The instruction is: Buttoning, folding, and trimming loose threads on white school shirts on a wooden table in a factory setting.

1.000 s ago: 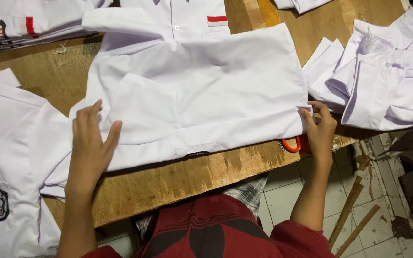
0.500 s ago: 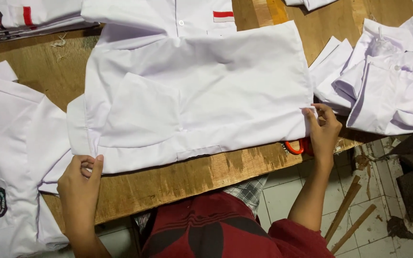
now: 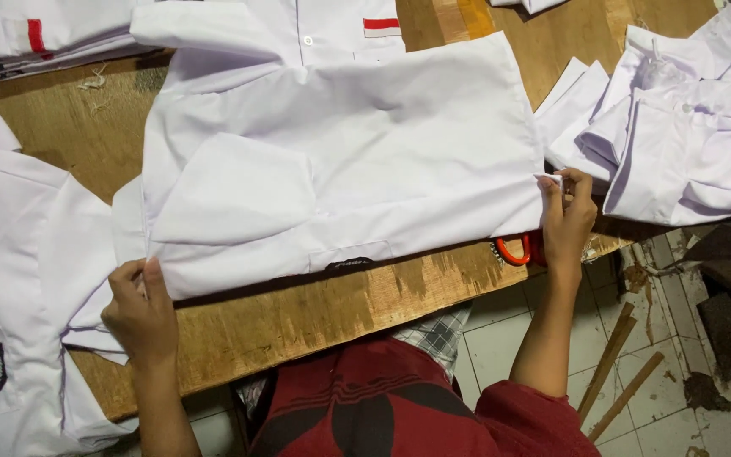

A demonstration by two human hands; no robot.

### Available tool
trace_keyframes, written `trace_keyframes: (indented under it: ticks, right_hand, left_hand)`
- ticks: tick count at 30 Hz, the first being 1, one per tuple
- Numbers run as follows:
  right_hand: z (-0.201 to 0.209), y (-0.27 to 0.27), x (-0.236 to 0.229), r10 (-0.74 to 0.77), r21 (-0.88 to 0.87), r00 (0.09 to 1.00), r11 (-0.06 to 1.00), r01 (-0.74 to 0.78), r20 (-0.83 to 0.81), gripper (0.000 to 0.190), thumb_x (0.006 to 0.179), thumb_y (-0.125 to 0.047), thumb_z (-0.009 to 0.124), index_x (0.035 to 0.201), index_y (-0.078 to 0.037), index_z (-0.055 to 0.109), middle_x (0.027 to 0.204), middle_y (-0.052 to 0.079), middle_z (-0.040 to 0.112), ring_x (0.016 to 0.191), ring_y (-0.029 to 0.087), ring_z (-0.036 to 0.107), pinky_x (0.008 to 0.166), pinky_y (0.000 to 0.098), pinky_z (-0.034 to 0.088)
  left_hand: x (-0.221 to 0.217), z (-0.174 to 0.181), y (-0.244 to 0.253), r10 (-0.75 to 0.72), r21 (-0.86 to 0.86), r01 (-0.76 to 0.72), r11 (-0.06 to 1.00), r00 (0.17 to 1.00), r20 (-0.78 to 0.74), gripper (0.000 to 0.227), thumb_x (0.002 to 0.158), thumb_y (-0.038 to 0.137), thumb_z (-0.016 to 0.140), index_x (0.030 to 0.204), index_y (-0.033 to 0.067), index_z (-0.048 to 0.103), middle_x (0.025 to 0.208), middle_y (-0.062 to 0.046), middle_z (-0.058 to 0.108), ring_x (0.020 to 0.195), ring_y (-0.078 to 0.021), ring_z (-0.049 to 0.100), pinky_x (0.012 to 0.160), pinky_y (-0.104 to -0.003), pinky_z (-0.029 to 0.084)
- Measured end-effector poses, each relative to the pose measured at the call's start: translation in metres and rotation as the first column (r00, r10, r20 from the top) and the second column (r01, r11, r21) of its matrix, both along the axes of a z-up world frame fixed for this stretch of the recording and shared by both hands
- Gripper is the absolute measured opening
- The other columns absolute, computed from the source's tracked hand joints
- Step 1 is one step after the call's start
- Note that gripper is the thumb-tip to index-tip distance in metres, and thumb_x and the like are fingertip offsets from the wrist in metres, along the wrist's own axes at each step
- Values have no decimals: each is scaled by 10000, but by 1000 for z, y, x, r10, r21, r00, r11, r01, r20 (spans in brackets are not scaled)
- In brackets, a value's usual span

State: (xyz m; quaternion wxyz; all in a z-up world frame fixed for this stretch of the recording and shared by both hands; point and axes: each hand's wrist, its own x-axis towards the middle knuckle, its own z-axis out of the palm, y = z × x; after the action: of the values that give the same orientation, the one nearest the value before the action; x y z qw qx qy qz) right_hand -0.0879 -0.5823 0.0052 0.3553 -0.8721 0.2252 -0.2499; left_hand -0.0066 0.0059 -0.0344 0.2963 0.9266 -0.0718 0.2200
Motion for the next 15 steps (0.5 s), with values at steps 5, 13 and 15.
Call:
trace_keyframes:
  ticks: [5,13,15]
  right_hand:
    - [-18,-13,4,34,-370,998,927,-52,-56,245,1012,-160,828,1118,-10,666,967,121,762,858,266,720,692,415,559]
    - [0,-9,9,16,-416,999,909,3,41,229,1004,-100,863,1111,32,709,1007,155,751,884,276,708,717,398,569]
    - [-5,-12,13,31,-480,997,877,5,67,244,987,-95,897,1098,25,717,998,146,753,902,273,711,740,402,556]
  left_hand:
    - [9,23,-16,12,49,-10,999,1000,-27,187,1132,78,746,1138,-54,614,1049,-166,710,913,-332,696,800,-431,564]
    - [-1,31,-10,86,107,-89,990,996,35,211,1061,74,911,1077,7,711,932,-72,698,651,-187,537,665,-363,455]
    - [-4,36,-14,66,60,-69,996,997,41,198,1048,-14,898,1055,-24,700,990,-96,714,665,-189,535,679,-364,458]
